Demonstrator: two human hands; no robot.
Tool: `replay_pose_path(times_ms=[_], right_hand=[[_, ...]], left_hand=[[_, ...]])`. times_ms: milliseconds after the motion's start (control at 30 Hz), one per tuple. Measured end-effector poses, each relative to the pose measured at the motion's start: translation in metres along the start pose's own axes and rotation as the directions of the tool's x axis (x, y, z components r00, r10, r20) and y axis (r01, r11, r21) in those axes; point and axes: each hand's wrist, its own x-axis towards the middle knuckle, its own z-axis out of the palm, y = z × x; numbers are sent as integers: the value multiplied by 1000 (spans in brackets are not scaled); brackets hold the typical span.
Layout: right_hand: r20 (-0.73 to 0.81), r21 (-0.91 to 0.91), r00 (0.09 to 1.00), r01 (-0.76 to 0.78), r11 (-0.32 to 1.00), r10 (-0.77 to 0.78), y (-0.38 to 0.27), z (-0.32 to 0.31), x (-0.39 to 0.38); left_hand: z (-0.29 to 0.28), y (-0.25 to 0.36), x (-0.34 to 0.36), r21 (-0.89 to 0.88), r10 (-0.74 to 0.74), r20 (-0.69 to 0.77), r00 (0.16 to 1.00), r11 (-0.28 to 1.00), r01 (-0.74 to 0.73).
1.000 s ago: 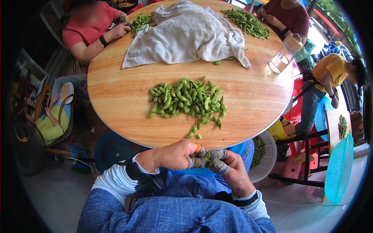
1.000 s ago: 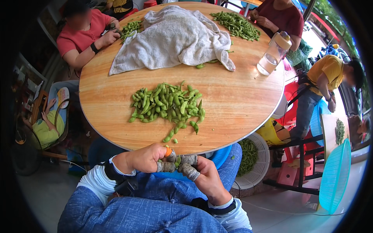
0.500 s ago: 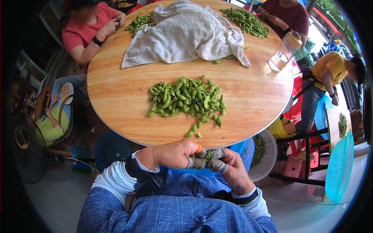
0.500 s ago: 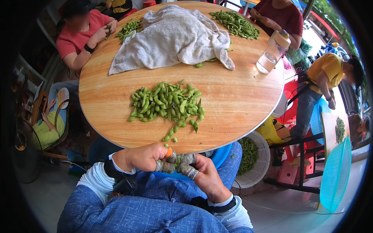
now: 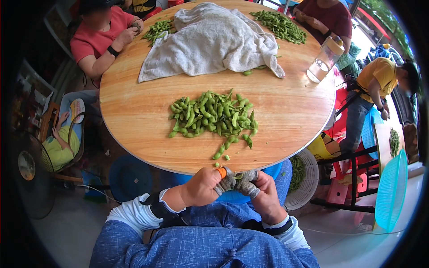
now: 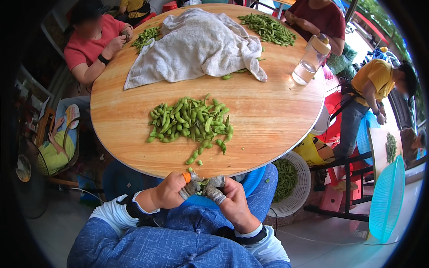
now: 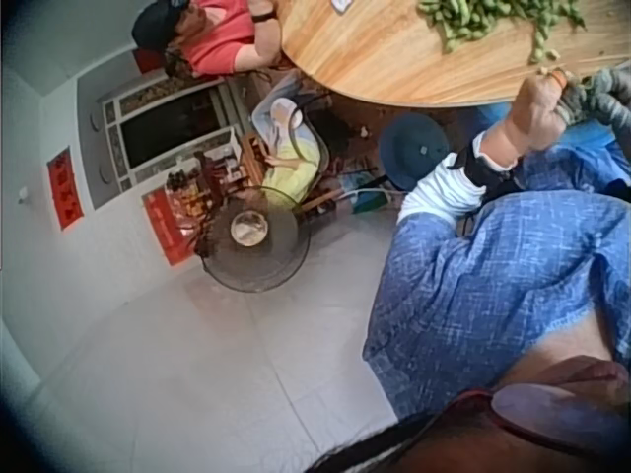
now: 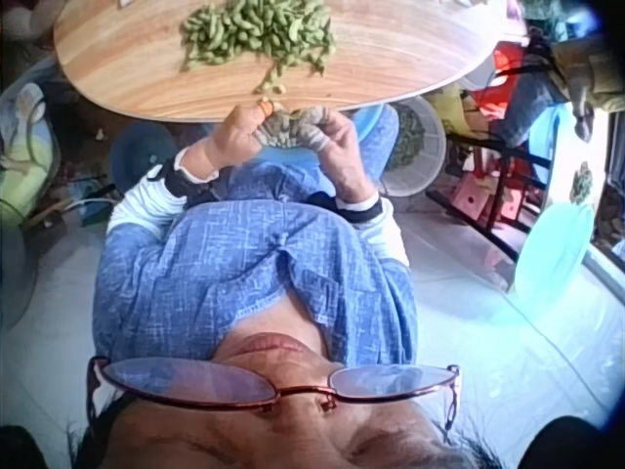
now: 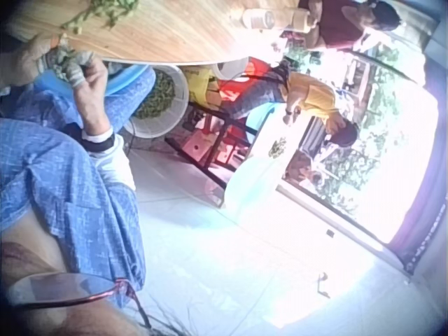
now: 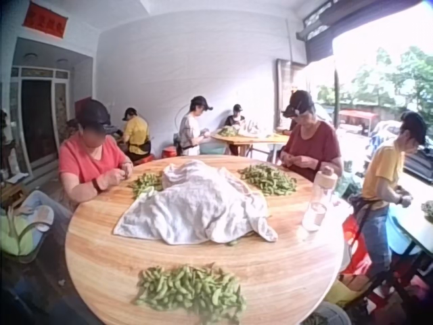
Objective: Peeling edamame beans into a blue bowl while seated at a table with other people.
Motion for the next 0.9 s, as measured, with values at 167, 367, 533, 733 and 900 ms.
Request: replay_pose_path(times_ms=[167,367,533,733,900], right_hand=[[-27,-132,998,46,990,-50,3,0,-1],[38,-551,993,113,827,-110,-7,15,-1],[110,-651,977,210,729,-183,-11,22,-2],[72,-712,967,222,666,-246,-12,17,-9],[24,-673,974,181,717,-224,-17,19,-9]], left_hand=[[-9,6,1,-316,-244,159,957,905,283],[-6,10,-5,-334,-322,105,941,880,338],[3,-4,-9,-587,-364,169,916,709,390],[10,-3,-6,-710,-501,256,827,483,513],[2,-7,-4,-730,-448,385,807,387,563]])
